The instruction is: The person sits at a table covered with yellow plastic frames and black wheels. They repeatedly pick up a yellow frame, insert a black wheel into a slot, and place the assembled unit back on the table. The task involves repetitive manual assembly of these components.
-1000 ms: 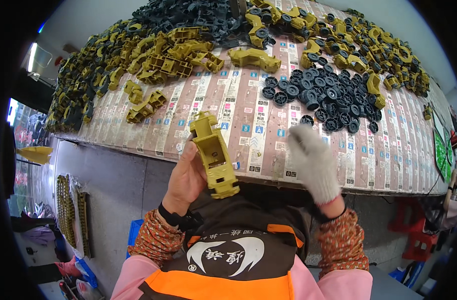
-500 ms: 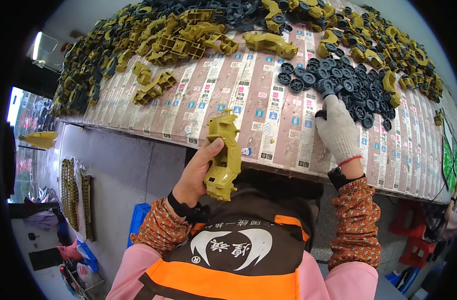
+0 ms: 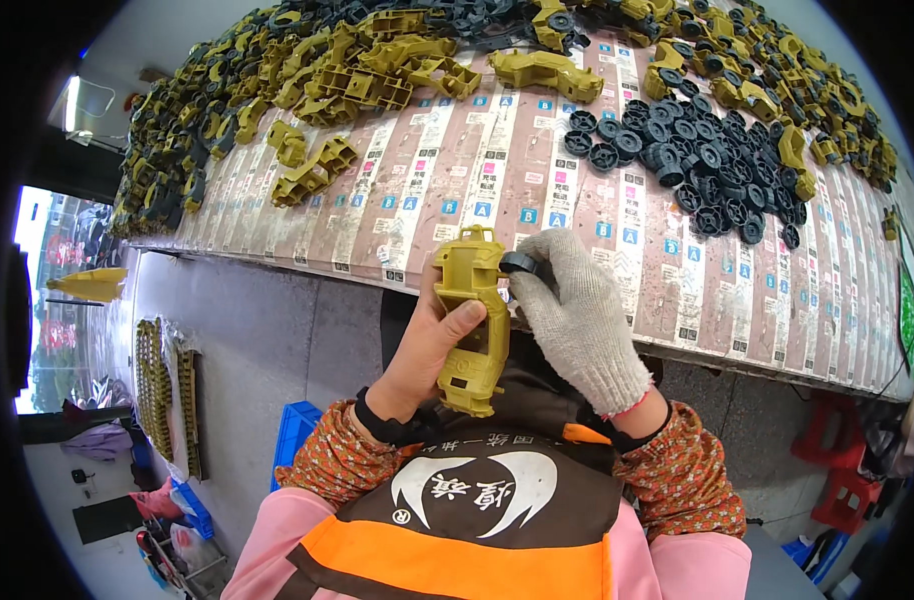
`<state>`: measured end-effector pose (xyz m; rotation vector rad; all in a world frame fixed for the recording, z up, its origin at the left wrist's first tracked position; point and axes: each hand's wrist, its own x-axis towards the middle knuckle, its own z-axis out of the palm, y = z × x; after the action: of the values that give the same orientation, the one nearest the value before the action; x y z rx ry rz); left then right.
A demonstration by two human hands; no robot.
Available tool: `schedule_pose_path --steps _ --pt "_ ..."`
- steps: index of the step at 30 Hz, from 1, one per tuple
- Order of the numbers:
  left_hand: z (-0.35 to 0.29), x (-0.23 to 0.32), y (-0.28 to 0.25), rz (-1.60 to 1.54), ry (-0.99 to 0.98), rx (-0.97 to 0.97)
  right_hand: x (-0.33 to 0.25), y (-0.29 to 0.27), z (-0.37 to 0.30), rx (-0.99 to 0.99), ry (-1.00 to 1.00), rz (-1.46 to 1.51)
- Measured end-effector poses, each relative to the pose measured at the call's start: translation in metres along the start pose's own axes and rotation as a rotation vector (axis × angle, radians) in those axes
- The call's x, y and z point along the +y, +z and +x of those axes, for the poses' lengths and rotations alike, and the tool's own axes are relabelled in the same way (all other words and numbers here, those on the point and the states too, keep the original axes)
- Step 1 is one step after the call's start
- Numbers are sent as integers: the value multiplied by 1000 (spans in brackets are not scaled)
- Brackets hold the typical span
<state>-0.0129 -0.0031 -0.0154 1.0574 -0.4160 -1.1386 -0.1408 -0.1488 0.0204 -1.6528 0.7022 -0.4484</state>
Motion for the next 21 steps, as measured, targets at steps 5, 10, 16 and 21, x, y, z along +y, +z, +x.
schedule_pose_path --steps 5,10,16,21 --pt "3 -17 -5 100 172 -7 4 8 -9 35 -201 -127" --pt "1 -22 0 244 265 21 16 10 -15 17 -271 -146" --pt "-1 -23 -5 411 294 -63 15 10 -21 10 -369 -260" --pt "1 -23 -8 591 307 -102 14 4 -20 -22 -327 -371"
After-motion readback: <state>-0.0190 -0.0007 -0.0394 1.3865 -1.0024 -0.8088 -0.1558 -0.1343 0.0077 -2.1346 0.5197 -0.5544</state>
